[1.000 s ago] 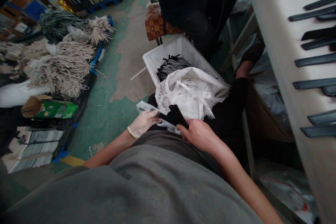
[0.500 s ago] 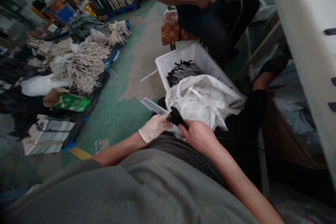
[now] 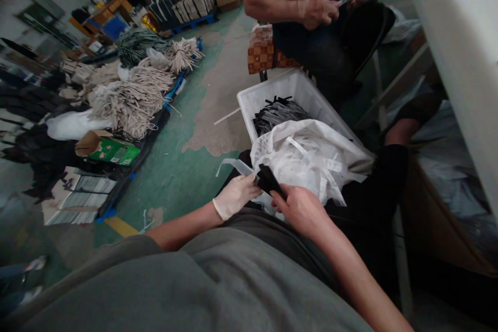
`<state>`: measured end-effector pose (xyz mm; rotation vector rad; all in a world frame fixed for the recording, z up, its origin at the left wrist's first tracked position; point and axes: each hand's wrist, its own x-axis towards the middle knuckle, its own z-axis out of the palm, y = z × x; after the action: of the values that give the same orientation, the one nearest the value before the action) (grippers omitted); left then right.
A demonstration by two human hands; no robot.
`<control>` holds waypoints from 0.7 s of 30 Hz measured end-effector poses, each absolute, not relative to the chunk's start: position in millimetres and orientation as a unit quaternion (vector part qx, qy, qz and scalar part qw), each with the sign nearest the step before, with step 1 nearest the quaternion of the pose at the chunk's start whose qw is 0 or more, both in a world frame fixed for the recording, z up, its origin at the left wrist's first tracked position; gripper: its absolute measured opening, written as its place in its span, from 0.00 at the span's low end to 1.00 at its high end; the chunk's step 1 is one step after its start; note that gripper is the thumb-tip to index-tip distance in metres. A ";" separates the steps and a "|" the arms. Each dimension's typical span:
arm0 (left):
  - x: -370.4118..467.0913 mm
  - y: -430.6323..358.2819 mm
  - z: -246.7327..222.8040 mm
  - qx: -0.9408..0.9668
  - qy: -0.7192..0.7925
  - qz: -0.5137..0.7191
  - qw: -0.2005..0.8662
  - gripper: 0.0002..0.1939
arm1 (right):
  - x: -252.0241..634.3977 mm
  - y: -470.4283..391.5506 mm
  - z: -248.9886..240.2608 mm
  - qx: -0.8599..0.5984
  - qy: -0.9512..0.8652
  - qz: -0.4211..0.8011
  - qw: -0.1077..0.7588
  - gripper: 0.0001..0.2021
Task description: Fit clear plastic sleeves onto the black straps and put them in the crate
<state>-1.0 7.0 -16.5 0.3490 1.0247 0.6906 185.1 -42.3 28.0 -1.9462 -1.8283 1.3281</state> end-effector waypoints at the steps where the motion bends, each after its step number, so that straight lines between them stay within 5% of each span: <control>1: -2.2 9.2 -15.0 0.160 0.484 0.333 0.794 0.15 | 188.6 -43.8 27.1 -0.655 -0.606 0.444 0.080 0.17; 16: 2.1 7.7 -17.8 0.165 0.473 0.327 0.801 0.20 | 200.6 -53.2 13.7 -0.698 -0.606 0.376 0.067 0.15; 21: 13.4 0.2 -19.6 0.189 0.462 0.289 0.817 0.24 | 190.5 -49.6 13.6 -0.667 -0.617 0.399 0.128 0.14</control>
<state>13.4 0.2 -19.6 0.4034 0.9858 0.6159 190.5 -49.6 13.6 -1.9393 -1.7937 1.1593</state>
